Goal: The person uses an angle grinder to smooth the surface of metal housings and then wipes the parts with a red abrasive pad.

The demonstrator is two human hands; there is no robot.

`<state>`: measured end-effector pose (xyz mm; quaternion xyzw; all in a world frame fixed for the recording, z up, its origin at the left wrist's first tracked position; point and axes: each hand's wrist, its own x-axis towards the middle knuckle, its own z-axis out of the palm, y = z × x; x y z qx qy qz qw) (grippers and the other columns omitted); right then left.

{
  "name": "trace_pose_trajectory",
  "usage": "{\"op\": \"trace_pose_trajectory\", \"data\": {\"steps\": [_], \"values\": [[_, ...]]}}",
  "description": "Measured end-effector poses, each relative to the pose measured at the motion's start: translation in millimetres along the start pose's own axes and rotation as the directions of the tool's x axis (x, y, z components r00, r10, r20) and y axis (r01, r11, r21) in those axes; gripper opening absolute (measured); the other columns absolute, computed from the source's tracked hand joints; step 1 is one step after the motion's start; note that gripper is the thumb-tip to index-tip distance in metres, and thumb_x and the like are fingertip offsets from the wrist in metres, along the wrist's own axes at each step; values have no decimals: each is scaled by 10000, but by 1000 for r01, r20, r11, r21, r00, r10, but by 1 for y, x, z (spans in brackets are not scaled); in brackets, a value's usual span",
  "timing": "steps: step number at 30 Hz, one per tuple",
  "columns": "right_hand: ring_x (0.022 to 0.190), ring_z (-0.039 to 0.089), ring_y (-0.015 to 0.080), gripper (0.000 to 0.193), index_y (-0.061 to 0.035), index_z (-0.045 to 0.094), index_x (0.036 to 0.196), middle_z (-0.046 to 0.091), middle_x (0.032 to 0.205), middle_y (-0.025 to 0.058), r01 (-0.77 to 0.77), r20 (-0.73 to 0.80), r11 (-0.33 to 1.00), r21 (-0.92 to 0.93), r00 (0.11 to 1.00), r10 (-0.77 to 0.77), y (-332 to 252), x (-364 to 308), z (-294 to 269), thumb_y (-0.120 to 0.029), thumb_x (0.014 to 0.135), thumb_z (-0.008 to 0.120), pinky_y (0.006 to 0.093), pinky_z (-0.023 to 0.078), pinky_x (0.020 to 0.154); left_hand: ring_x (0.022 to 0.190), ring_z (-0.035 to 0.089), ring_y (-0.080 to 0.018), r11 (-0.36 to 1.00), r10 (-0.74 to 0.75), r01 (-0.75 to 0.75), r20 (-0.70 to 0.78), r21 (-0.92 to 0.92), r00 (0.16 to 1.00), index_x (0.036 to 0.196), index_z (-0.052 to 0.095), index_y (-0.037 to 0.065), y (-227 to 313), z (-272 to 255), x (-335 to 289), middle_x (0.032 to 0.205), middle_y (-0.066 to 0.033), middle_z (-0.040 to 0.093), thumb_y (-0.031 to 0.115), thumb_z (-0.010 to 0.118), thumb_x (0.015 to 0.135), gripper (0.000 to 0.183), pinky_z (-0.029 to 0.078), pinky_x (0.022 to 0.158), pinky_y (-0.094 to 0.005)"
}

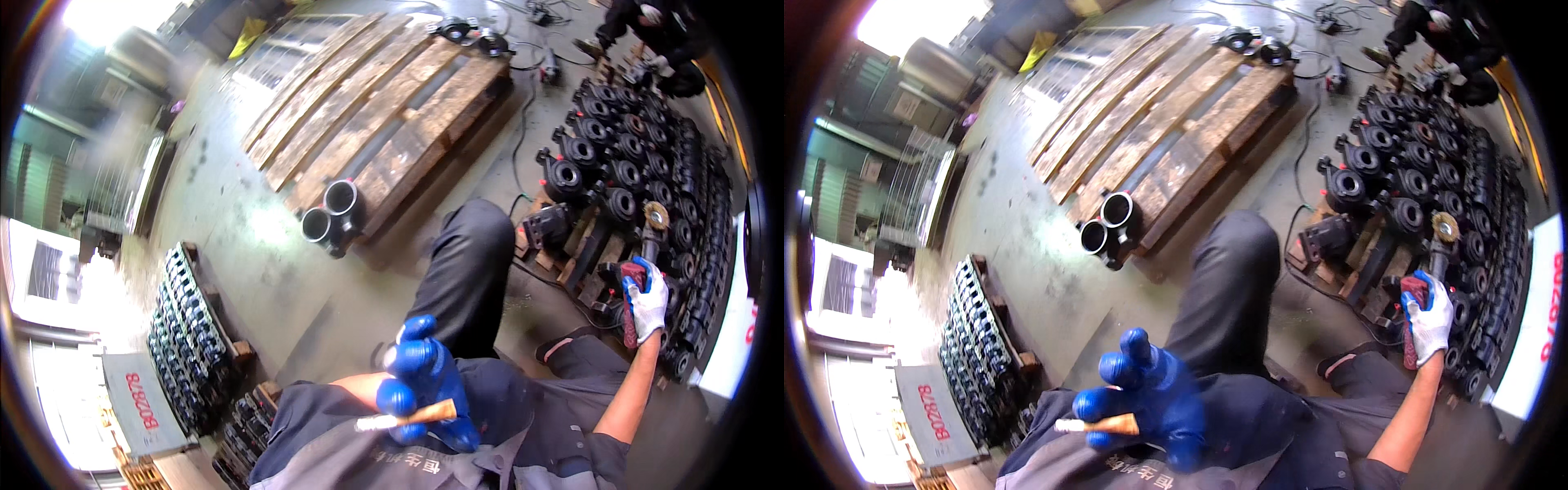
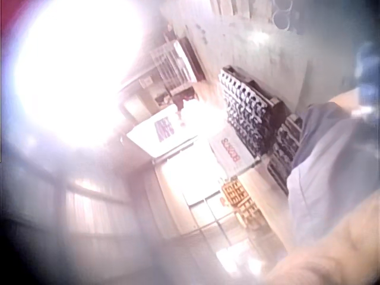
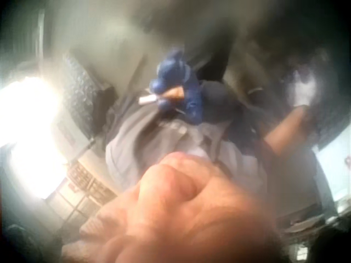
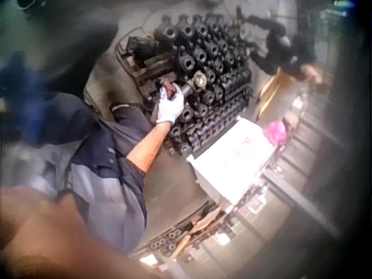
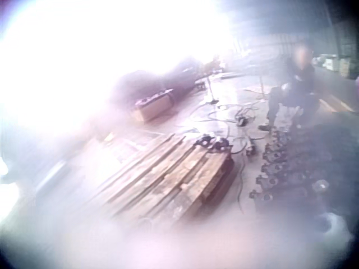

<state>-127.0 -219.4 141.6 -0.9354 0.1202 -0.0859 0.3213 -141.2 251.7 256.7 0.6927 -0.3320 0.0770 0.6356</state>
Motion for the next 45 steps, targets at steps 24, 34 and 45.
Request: {"op": "trace_pose_trajectory", "data": {"steps": [24,34,45], "values": [[1076,714,340,492,-56,697,1259,733,1181,169,-110,-48,989,-99,993,106,-21,9,-16,-235,823,837,396,557,949,1173,612,-575,477,49,486,574,-732,817,1287,664,-59,-56,57,64,1275,-321,650,388,645,969,548,450,1078,-628],[1056,718,324,498,-64,702,1266,734,1167,166,-137,-116,990,-27,984,133,-32,-2,-32,-187,810,858,383,559,932,1170,618,-571,219,414,600,630,-769,657,1338,654,-56,-90,108,106,1267,-315,656,461,635,1015,611,461,1064,-617],[986,722,354,498,-51,711,1232,731,1131,153,-45,-189,998,52,980,54,-35,4,-31,-250,806,874,400,579,870,683,489,-63,363,-906,910,305,202,294,1202,707,43,-267,149,116,837,42,572,332,795,938,402,403,578,-236]]}}
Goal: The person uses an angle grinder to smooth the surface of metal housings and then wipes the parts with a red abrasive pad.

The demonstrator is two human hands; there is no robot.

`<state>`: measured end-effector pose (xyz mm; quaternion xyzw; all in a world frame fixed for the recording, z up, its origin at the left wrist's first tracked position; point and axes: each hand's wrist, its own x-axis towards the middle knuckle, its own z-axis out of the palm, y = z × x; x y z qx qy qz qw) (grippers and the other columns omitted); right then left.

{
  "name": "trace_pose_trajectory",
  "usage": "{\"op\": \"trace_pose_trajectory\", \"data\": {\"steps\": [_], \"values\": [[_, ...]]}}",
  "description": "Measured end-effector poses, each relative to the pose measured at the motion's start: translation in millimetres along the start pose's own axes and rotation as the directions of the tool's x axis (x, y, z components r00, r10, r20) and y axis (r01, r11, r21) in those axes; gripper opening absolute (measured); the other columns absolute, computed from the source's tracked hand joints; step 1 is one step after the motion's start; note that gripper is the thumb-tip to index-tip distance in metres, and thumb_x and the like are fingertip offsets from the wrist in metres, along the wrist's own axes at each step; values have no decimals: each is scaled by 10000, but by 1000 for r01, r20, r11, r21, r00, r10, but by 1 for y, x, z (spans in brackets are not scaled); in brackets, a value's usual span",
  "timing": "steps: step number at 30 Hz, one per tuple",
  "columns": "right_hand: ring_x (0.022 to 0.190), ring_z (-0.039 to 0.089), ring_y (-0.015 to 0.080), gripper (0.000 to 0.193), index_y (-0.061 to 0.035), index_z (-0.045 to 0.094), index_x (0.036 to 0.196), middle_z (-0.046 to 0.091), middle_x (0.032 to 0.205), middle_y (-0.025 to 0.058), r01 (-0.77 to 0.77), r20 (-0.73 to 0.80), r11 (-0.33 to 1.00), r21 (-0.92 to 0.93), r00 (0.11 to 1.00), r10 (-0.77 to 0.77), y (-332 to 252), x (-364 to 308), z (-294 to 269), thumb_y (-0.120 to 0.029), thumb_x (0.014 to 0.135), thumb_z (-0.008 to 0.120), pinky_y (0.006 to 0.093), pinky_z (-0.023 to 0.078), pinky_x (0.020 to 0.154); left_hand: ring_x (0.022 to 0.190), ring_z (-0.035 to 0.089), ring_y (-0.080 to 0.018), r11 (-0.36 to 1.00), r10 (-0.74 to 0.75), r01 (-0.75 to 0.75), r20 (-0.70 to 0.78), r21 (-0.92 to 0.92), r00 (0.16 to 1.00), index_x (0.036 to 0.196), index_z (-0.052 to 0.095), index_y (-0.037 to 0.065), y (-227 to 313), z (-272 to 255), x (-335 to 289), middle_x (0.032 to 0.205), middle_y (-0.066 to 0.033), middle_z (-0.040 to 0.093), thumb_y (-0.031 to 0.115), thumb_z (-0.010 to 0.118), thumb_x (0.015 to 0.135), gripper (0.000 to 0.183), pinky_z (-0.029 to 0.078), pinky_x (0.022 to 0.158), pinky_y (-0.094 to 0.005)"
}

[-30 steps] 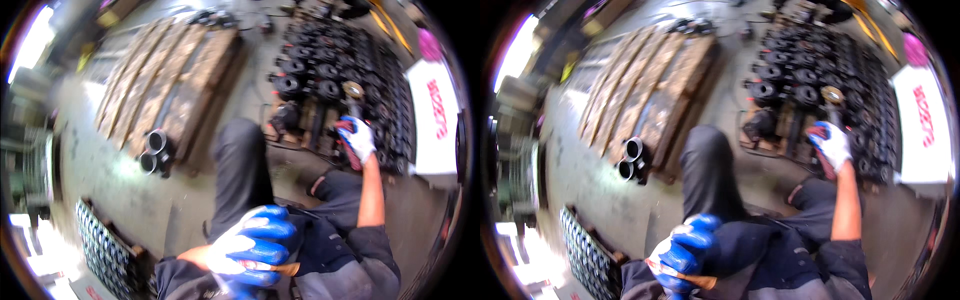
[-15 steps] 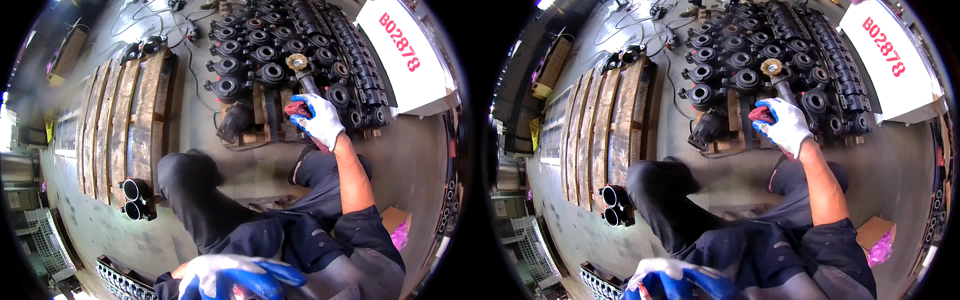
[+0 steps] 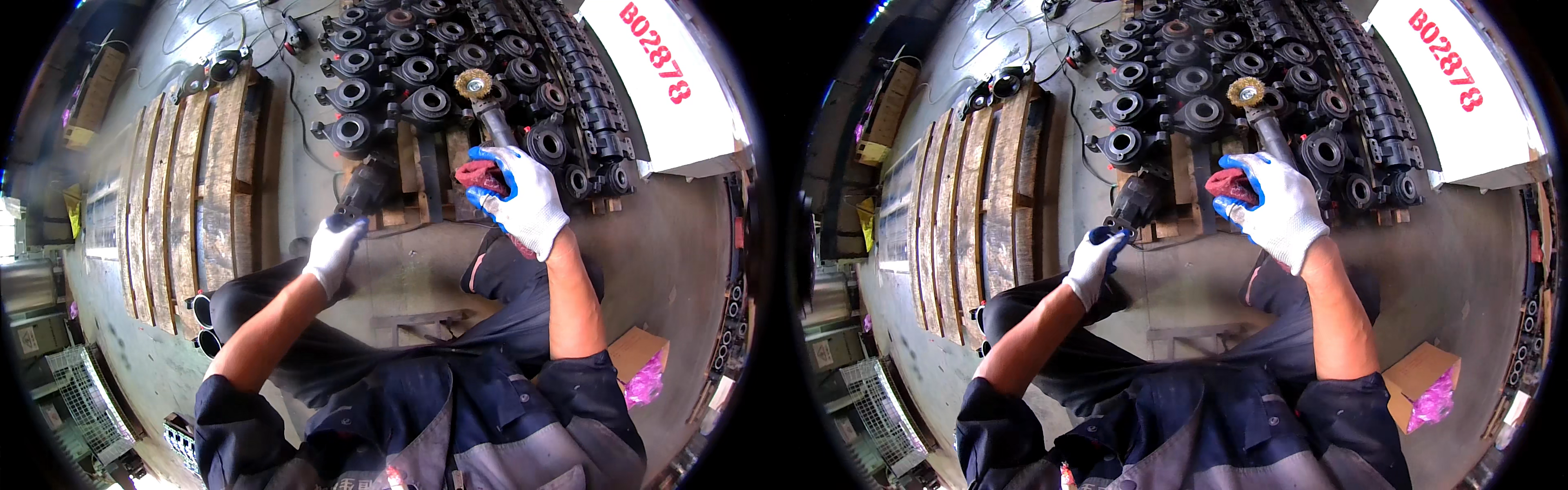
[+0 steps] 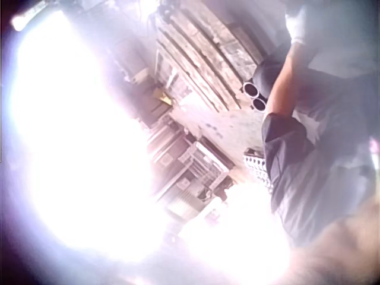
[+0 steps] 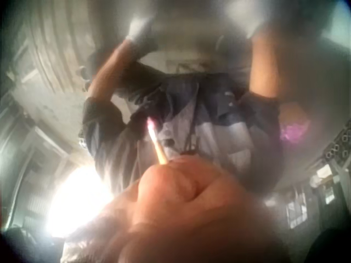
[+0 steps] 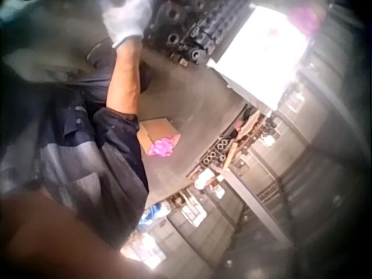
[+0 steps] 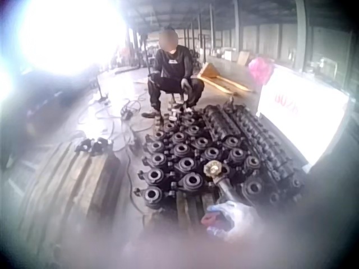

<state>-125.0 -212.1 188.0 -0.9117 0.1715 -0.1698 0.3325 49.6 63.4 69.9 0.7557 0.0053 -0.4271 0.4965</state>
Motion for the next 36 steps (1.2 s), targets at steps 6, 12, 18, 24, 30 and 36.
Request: {"op": "trace_pose_trajectory", "data": {"steps": [6,12,18,24,30,36], "values": [[1004,726,342,521,-49,708,1250,731,1107,152,-53,26,998,-21,998,54,-1,1,-7,-206,787,888,403,581,895,842,676,-190,965,-210,241,-249,102,946,1231,661,-13,-33,0,92,1017,-126,715,507,793,891,635,542,662,-356],[1002,718,360,531,-62,706,1253,726,1115,160,-43,41,999,-26,998,44,-3,7,-3,-239,787,889,415,582,897,721,679,-184,951,-278,301,236,-69,931,1021,765,100,-65,-37,146,901,-63,749,470,758,945,378,548,604,-325],[997,712,367,529,-76,702,1252,722,1108,160,-53,40,995,-90,998,57,8,4,-4,-255,791,888,439,578,884,752,726,-212,849,-513,527,300,40,804,1055,768,96,-30,-16,140,978,-69,783,440,782,940,364,567,643,-331],[1071,719,305,576,-59,710,1263,725,1176,142,-86,93,994,-74,991,93,0,8,-2,-87,722,904,386,564,968,633,721,-221,917,-307,251,148,311,940,990,792,64,-39,1,118,841,-70,765,524,793,914,466,570,574,-338],[997,712,358,534,-85,699,1258,719,1103,153,-55,80,995,-87,995,62,2,9,6,-256,789,887,433,578,895,897,745,-406,513,200,-147,48,846,979,909,797,54,-58,83,56,882,-227,756,553,670,910,515,581,809,-484],[1049,717,328,573,-93,714,1270,724,1150,140,-97,104,991,-94,989,107,2,6,4,-111,727,896,399,568,945,855,754,-384,359,245,-228,144,905,959,927,791,99,-79,59,70,879,-198,765,458,709,899,370,584,772,-487]]}}
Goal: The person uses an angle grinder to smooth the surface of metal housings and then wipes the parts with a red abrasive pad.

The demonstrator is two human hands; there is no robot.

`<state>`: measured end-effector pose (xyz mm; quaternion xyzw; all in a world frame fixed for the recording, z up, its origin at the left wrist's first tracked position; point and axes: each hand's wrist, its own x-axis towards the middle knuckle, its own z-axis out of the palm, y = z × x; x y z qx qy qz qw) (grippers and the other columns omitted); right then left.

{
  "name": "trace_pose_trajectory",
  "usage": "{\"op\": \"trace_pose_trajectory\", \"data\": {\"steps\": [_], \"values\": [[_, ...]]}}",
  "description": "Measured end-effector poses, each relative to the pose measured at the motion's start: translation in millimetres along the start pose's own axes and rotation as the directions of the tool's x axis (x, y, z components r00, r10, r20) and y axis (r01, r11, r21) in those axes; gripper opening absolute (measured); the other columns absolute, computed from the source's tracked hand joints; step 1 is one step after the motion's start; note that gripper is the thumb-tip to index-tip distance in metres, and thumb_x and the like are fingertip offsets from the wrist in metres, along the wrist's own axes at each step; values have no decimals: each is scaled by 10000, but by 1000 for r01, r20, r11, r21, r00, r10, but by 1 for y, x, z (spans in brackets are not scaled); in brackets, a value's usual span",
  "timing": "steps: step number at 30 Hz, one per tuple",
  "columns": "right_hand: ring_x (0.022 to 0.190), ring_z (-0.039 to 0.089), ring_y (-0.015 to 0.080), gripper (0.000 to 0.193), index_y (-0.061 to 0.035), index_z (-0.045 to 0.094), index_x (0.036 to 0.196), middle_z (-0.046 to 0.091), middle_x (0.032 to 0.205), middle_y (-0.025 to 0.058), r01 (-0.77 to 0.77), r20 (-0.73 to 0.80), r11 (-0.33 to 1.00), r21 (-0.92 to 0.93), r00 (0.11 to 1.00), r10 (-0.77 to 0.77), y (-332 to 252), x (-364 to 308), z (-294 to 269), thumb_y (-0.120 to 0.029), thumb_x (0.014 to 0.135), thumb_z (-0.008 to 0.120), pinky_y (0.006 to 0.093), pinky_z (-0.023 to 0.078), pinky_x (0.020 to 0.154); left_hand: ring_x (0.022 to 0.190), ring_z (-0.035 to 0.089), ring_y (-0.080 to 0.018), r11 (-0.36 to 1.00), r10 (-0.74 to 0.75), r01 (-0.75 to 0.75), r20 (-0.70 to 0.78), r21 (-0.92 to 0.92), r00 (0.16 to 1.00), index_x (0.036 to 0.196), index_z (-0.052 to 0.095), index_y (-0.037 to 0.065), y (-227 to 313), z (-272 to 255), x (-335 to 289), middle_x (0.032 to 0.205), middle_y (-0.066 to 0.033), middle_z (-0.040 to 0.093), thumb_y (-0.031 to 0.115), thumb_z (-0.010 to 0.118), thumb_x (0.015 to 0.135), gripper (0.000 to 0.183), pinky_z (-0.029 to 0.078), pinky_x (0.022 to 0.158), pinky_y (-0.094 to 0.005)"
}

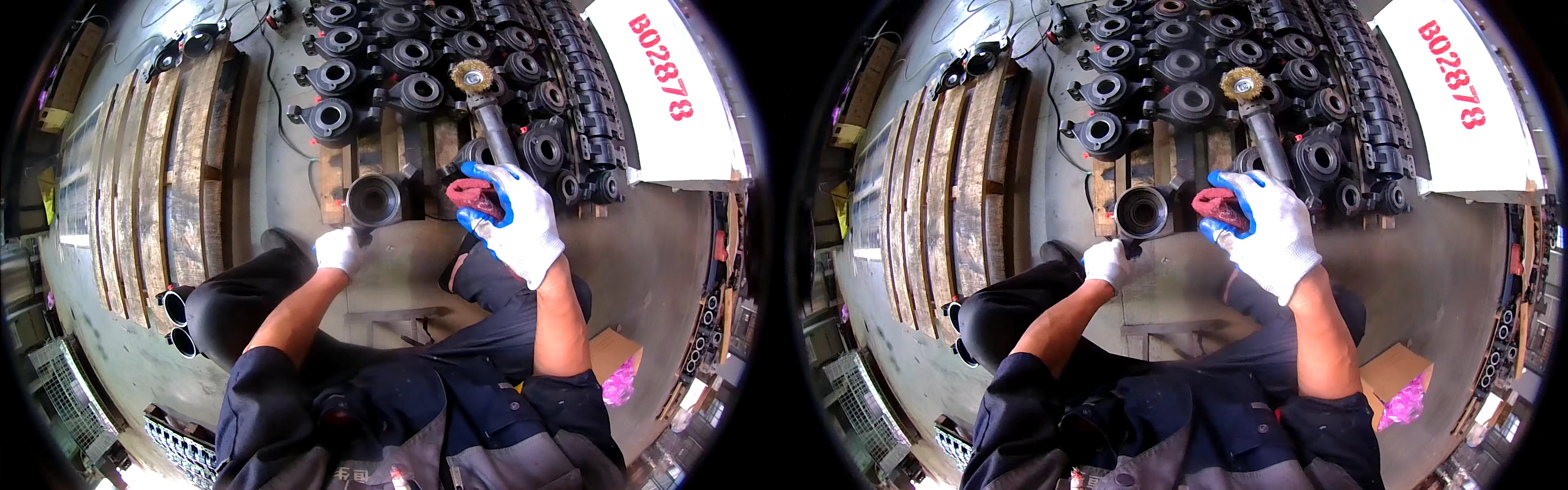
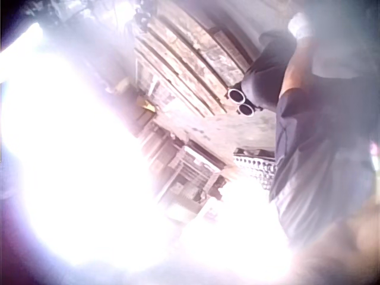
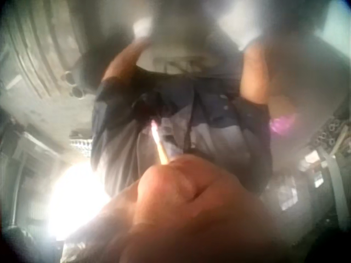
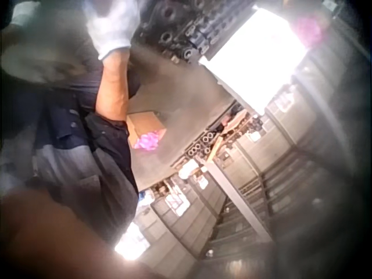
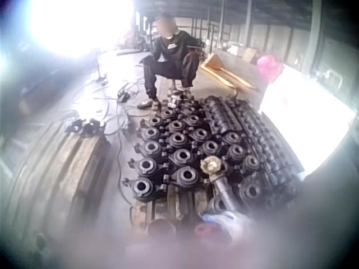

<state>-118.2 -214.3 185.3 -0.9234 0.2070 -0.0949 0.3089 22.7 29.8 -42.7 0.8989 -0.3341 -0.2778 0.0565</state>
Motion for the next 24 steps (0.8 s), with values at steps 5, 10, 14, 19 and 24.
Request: {"op": "trace_pose_trajectory", "data": {"steps": [5,10,14,19,24], "values": [[1001,712,361,545,-96,695,1273,718,1123,145,35,0,998,-52,999,-35,-4,5,3,-271,792,883,434,577,893,860,752,-391,1000,17,-18,21,18,1000,936,781,79,-5,0,2,900,-205,765,462,718,892,391,586,773,-485],[1001,710,357,550,-99,694,1277,718,1125,141,36,10,996,-78,999,-36,-5,7,3,-283,793,881,433,577,893,855,750,-390,1000,5,-5,-4,29,1000,916,786,82,-13,9,6,890,-202,763,514,712,896,438,585,777,-486],[1003,709,357,552,-101,694,1277,718,1124,140,23,12,996,-89,1000,-22,-2,7,3,-284,791,881,431,576,893,856,750,-380,999,14,-14,-17,32,1000,937,806,99,-17,10,8,876,-198,764,555,718,889,466,588,786,-478],[1053,724,336,572,-80,709,1269,723,1155,147,-24,24,999,-47,999,25,-4,8,1,-112,728,894,394,573,940,873,755,-368,998,-50,50,17,-33,999,930,806,91,-9,-3,6,897,-197,769,549,734,877,466,593,794,-457],[1051,722,331,576,-73,707,1274,720,1154,156,-16,12,999,-48,1000,17,0,7,1,-122,731,895,391,570,945,905,757,-371,995,-97,98,34,-30,995,927,805,87,-4,-3,9,904,-200,771,523,730,881,445,596,816,-458]]}}
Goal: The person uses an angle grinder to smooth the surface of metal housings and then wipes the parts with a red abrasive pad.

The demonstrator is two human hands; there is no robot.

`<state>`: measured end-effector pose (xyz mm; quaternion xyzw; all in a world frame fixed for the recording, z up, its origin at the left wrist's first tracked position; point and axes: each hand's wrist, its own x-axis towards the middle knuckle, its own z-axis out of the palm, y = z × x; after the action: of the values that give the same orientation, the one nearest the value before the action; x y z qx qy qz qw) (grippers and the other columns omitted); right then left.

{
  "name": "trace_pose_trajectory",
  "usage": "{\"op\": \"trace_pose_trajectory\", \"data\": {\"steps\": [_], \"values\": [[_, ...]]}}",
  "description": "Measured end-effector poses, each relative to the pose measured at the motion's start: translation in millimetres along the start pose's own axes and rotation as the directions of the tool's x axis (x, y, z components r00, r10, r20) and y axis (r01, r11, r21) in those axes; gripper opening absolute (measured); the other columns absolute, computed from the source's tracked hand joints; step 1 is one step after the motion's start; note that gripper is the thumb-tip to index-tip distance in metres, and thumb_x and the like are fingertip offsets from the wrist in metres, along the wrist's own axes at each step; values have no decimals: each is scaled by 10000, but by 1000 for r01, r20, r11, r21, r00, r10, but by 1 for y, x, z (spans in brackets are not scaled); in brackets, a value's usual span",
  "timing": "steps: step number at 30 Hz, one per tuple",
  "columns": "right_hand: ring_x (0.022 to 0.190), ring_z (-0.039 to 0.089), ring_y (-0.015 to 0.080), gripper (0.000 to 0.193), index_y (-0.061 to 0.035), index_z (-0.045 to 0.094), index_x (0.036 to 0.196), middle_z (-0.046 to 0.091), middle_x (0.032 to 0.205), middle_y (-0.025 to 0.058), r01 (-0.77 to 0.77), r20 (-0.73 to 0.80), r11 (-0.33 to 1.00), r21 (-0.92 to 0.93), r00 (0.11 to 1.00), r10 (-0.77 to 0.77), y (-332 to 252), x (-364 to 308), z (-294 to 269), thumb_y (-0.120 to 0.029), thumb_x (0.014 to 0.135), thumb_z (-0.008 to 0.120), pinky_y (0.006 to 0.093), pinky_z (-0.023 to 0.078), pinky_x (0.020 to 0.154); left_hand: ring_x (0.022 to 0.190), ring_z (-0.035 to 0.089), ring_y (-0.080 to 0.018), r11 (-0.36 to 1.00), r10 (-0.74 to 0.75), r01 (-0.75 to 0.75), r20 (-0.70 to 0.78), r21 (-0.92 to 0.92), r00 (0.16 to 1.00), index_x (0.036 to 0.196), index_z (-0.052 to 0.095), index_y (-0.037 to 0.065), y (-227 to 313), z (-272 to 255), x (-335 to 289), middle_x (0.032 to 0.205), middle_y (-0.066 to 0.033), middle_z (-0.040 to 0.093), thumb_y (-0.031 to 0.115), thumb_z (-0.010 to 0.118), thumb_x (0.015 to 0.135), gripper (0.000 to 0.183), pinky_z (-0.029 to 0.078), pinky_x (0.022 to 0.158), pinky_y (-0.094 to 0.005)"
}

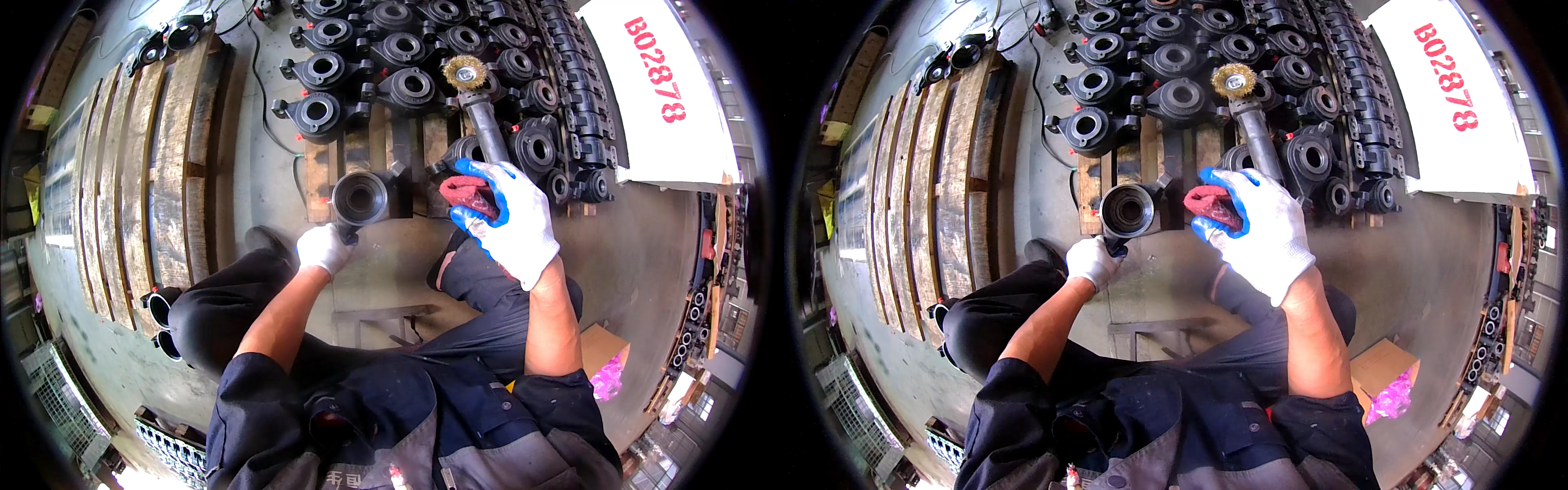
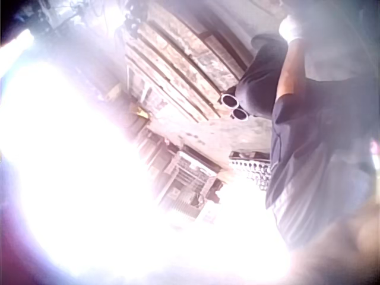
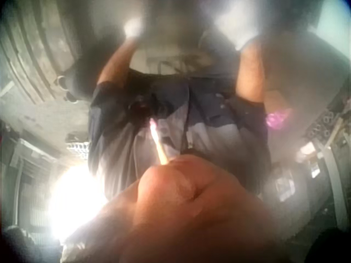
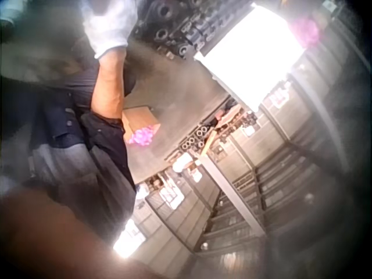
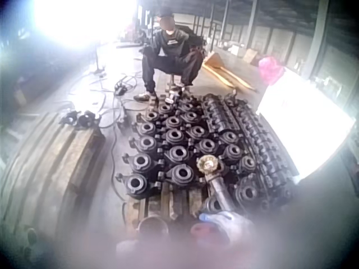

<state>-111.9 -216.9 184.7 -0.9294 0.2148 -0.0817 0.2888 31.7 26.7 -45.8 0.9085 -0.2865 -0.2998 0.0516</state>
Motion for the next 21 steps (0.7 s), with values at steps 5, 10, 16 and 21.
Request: {"op": "trace_pose_trajectory", "data": {"steps": [5,10,16,21], "values": [[1030,708,363,552,-58,702,1281,714,1118,169,55,-9,998,-3,998,-55,-2,1,0,-127,758,862,412,560,927,927,756,-379,998,27,-24,42,-54,999,918,817,113,-6,5,3,935,-190,776,494,691,902,401,594,836,-477],[1022,701,383,529,-75,703,1265,717,1114,167,84,-27,996,-40,996,-85,0,1,3,-211,780,865,442,560,922,908,753,-375,996,83,-79,96,-46,992,950,818,188,-10,6,8,952,-147,781,450,647,900,317,587,809,-493],[1038,710,346,505,-43,687,1282,706,1125,167,83,-21,993,83,996,-82,-3,2,11,-195,820,822,407,549,959,906,762,-358,997,59,-55,68,-54,996,947,811,103,-5,-5,7,948,-165,785,447,701,874,369,596,818,-456],[1050,712,344,497,-38,684,1284,708,1130,165,76,21,986,147,997,-80,-15,13,15,-194,829,806,409,548,965,784,765,-276,669,12,283,391,-688,920,1015,792,1,5,-65,-5,875,-162,773,417,800,850,447,608,723,-391]]}}
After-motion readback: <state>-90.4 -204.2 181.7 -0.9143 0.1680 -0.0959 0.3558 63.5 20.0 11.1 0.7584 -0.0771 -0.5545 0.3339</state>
